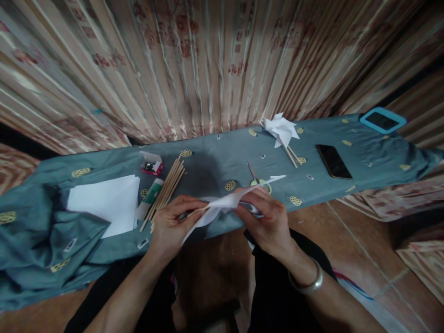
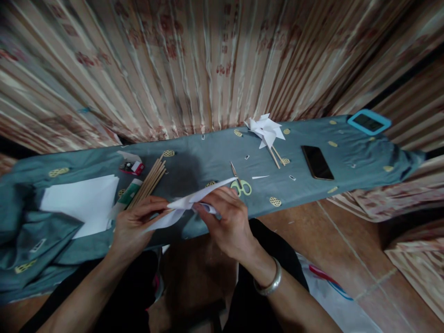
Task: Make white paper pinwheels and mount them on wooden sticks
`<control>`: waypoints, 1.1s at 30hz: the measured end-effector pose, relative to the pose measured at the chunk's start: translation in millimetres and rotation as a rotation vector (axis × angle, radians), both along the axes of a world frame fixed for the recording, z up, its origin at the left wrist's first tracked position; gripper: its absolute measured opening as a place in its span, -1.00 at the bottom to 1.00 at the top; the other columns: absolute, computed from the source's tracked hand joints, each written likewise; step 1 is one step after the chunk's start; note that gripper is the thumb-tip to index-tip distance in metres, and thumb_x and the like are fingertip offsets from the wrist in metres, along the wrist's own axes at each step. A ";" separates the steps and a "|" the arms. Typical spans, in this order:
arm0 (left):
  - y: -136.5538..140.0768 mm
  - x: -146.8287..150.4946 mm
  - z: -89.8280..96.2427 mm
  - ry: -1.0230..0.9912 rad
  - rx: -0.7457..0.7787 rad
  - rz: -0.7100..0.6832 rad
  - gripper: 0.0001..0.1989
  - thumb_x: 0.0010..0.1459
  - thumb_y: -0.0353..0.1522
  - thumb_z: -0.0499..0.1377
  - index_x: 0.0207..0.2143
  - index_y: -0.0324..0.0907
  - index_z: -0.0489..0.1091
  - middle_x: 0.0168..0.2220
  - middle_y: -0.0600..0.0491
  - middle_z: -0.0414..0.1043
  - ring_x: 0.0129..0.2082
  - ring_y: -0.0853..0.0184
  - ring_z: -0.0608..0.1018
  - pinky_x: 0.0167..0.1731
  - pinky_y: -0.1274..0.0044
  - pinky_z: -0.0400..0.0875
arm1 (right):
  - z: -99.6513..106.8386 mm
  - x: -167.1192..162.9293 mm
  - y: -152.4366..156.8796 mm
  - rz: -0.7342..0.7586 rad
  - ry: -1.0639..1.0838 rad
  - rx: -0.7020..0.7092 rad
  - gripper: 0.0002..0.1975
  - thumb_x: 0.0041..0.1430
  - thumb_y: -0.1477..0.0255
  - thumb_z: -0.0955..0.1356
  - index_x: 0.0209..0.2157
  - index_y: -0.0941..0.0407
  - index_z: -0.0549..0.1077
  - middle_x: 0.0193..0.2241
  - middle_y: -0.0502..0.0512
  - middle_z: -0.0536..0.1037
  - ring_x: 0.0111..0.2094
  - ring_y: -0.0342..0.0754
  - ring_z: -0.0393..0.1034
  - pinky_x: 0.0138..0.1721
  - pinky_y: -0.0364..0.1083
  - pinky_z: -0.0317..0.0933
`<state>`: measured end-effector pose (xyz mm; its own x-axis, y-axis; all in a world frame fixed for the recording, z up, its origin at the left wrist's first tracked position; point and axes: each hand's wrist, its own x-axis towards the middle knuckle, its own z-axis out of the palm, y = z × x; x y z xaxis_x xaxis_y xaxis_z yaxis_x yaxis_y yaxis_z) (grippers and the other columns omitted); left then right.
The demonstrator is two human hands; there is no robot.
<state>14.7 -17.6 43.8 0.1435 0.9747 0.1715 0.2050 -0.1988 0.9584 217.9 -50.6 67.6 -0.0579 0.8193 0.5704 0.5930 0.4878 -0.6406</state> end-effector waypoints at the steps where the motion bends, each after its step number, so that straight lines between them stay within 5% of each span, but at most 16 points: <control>1: 0.2 0.0 0.5 0.013 0.000 -0.005 -0.92 -0.01 -0.32 0.34 -0.41 -0.07 0.63 -0.42 0.03 0.56 -0.39 0.31 0.56 -0.35 0.53 0.46 | -0.2 -0.1 1.2 0.006 0.050 -0.054 -0.96 0.20 0.50 0.39 -0.33 0.09 0.52 -0.37 0.00 0.60 -0.30 -0.10 0.46 -0.19 -0.06 0.29; 6: 1.9 3.4 2.7 0.047 0.027 0.020 -0.93 -0.04 -0.31 0.32 -0.47 -0.08 0.62 -0.45 0.03 0.57 -0.43 0.30 0.56 -0.39 0.54 0.45 | -4.0 0.1 6.9 0.016 0.326 -0.381 -0.89 0.13 0.38 0.42 -0.44 0.09 0.53 -0.58 -0.09 0.46 -0.55 -0.20 0.26 -0.53 -0.18 0.13; 10: 3.8 5.0 -3.2 0.057 0.021 0.040 -0.96 -0.08 -0.35 0.31 -0.51 -0.08 0.60 -0.44 0.06 0.58 -0.44 0.31 0.56 -0.40 0.55 0.44 | -10.1 -0.6 11.8 -0.024 0.510 -0.550 -0.78 0.02 0.28 0.46 -0.55 0.11 0.48 -0.67 -0.11 0.33 -0.61 -0.23 0.12 -0.58 -0.20 0.02; 19: 4.7 4.9 -10.8 0.051 -0.005 0.038 -0.91 -0.11 -0.31 0.33 -0.51 -0.13 0.59 -0.45 0.04 0.58 -0.43 0.29 0.56 -0.39 0.50 0.45 | -16.6 -2.5 19.4 -0.003 0.750 -0.674 -0.70 -0.20 0.23 0.54 -0.44 0.09 0.51 -0.54 -0.05 0.53 -0.55 -0.16 0.30 -0.50 -0.17 0.19; 33: 2.0 -1.5 -16.2 0.055 -0.066 -0.082 -0.86 -0.06 -0.27 0.32 -0.45 -0.13 0.61 -0.41 0.00 0.57 -0.38 0.28 0.57 -0.34 0.51 0.45 | -20.4 12.9 33.1 0.167 0.778 -0.895 -0.65 -0.31 0.28 0.58 -0.43 0.13 0.55 -0.49 -0.03 0.60 -0.50 -0.15 0.42 -0.41 -0.14 0.31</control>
<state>13.2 -15.6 27.6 0.2312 0.9681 0.0967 0.2436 -0.1538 0.9576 230.9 -17.5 47.2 -0.0936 0.9585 -0.2694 -0.1325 -0.2802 -0.9508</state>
